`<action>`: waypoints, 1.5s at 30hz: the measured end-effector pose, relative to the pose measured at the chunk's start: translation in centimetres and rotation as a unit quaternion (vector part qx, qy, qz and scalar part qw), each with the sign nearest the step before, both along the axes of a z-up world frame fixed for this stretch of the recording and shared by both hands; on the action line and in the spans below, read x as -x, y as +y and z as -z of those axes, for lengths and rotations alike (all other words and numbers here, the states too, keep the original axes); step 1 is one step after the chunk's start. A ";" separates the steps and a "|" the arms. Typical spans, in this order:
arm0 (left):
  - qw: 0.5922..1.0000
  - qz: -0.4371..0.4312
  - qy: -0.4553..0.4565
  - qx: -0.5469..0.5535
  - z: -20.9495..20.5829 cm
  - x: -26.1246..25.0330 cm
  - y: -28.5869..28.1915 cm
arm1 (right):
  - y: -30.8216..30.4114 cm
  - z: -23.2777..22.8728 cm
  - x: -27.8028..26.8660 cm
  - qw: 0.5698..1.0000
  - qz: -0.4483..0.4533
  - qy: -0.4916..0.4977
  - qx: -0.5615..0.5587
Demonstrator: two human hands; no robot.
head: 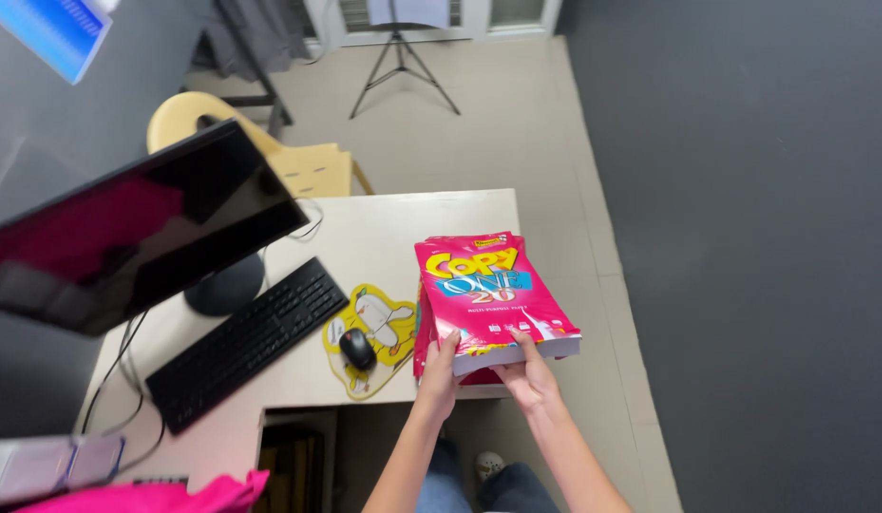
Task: Gathering packages of paper from storage under a desk and dusting them off along with the workspace area.
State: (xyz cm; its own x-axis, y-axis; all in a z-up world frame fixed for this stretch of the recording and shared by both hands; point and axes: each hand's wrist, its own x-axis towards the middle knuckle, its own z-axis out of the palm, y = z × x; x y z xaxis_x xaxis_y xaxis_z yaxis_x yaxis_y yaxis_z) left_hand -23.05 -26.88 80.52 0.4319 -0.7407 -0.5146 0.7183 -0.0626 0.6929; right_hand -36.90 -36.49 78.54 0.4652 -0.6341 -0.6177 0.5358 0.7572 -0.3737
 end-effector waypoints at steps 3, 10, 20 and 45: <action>0.997 0.068 -0.021 0.014 2.9 -2.6 -2.0 | -0.5 1.8 -1.2 0.999 0.045 -0.020 0.014; 0.988 0.156 -0.010 -0.004 6.3 -7.9 -2.0 | 1.8 8.0 -4.3 0.996 0.087 -0.023 -0.001; 0.944 0.281 -0.099 -0.144 13.2 -10.4 -0.5 | 4.4 14.9 -3.1 0.996 0.016 0.081 -0.023; 0.818 0.353 -0.452 -0.047 14.6 -13.9 -2.9 | -0.5 4.7 2.1 0.725 -0.091 0.564 0.384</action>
State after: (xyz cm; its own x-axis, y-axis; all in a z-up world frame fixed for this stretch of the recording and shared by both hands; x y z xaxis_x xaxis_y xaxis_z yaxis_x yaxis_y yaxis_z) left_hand -9.10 -29.79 65.96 0.1490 -0.9452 -0.2906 -0.3235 -0.3243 0.8889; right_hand -38.99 -36.95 73.82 0.0576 -0.9841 -0.1681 -0.5217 0.1139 -0.8455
